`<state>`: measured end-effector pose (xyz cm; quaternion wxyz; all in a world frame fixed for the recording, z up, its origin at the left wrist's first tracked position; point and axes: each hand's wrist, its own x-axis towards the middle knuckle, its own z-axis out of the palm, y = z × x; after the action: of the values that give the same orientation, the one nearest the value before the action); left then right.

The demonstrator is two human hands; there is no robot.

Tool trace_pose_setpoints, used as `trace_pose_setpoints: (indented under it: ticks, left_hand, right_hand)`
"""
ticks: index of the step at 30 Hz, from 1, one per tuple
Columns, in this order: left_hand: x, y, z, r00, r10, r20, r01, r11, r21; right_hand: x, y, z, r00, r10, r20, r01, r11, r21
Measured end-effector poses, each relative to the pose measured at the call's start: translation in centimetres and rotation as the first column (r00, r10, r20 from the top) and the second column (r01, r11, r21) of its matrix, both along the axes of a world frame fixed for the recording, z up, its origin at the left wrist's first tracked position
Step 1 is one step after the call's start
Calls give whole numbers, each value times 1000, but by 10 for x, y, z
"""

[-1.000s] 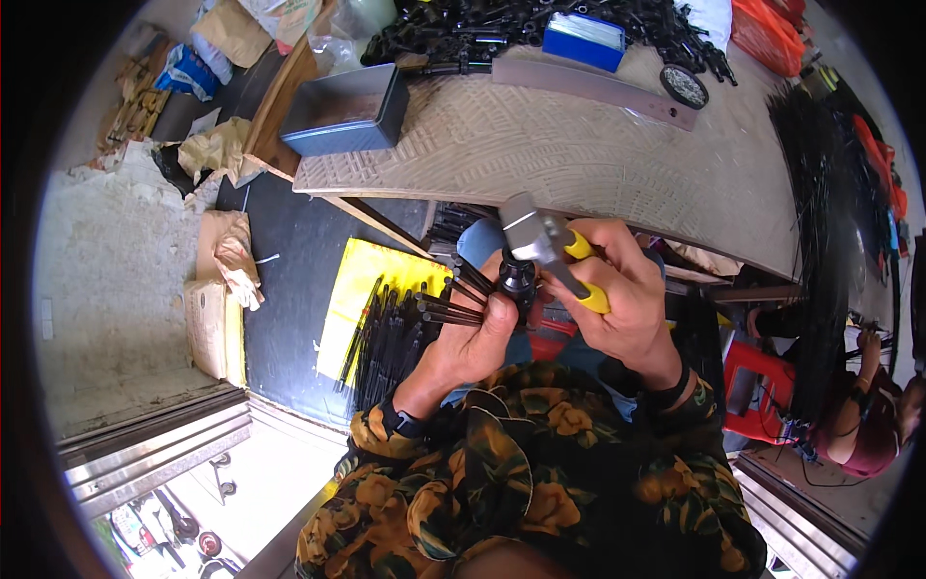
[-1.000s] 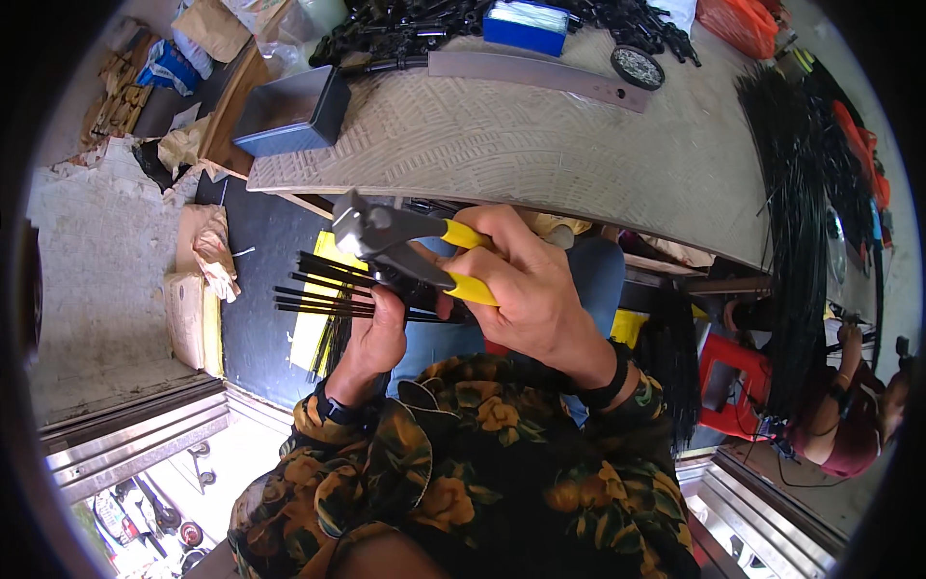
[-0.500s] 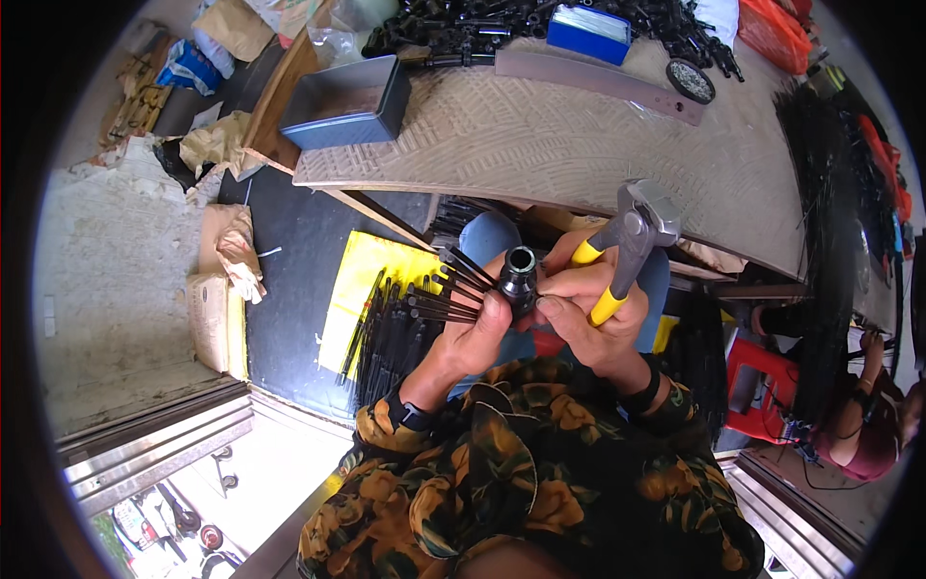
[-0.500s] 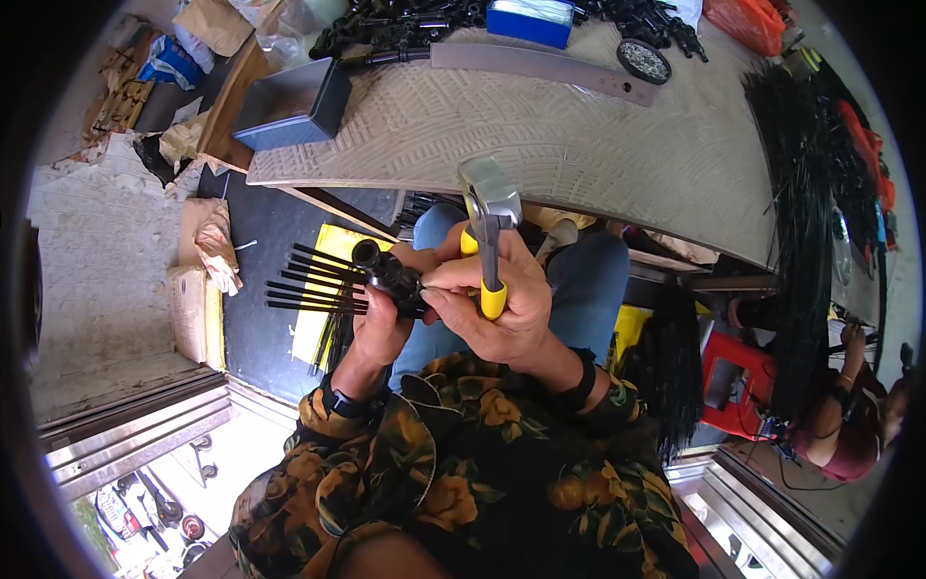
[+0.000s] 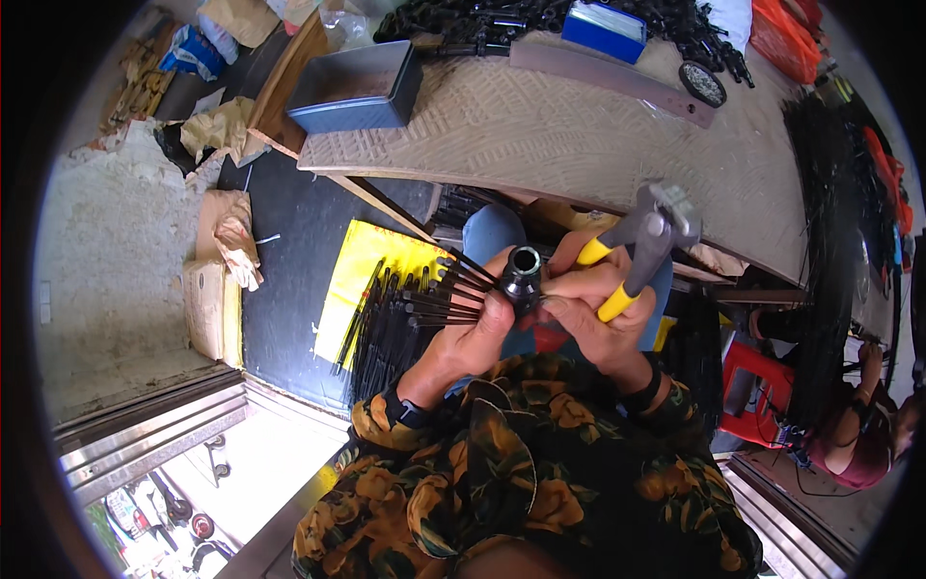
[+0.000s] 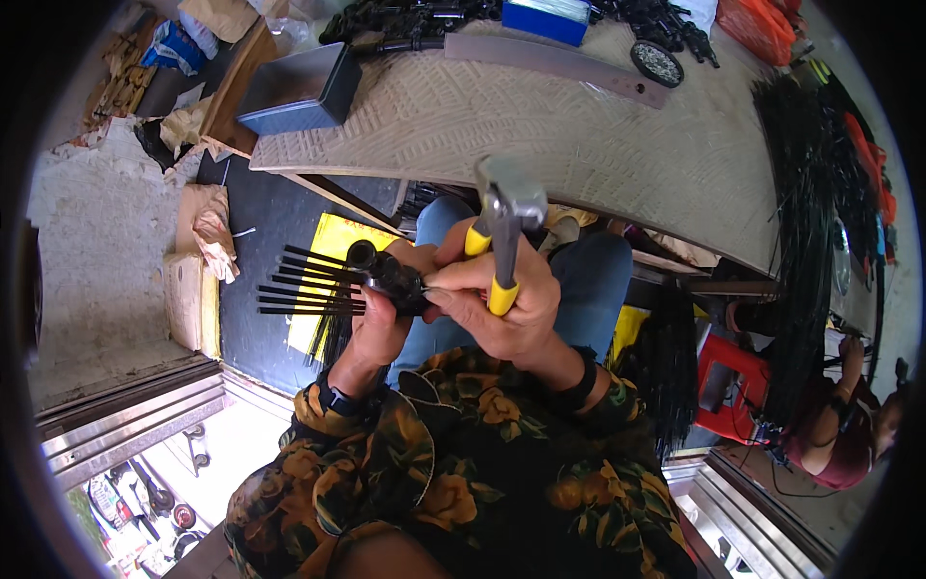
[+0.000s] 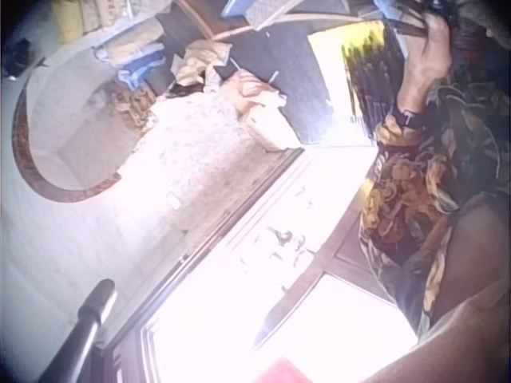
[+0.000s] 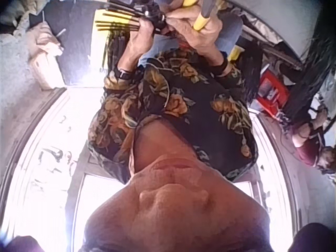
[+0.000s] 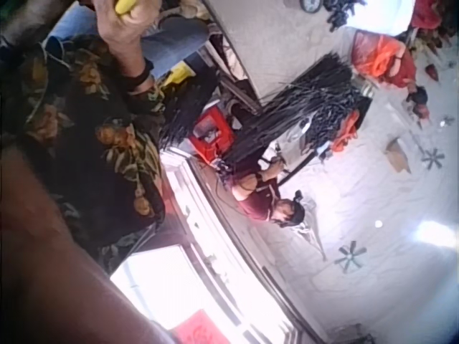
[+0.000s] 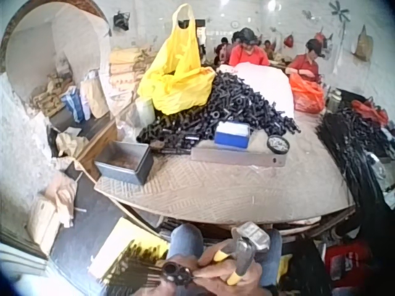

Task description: Assemble umbrella frame components by inserting ribs into a central hub and securing them with pliers.

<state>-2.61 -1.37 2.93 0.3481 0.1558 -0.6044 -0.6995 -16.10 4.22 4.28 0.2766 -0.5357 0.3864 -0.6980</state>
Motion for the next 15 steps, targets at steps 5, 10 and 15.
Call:
trace_pose_setpoints:
  ticks: [5, 10, 15]
  left_hand:
    - [3, -5, -5, 997, 25, 68, -17, 994, -106]
    - [3, -4, -1, 984, 87, 156, -81, 996, -45]
    - [7, -16, -12, 993, 77, -86, -71, 995, 70]
  right_hand:
    - [0, -2, 3, 998, 43, -48, -44, 999, -11]
    - [4, -6, 3, 992, -21, -122, 21, 1000, -2]
    - [-16, 2, 8, 855, -133, -502, 185, 981, 55]
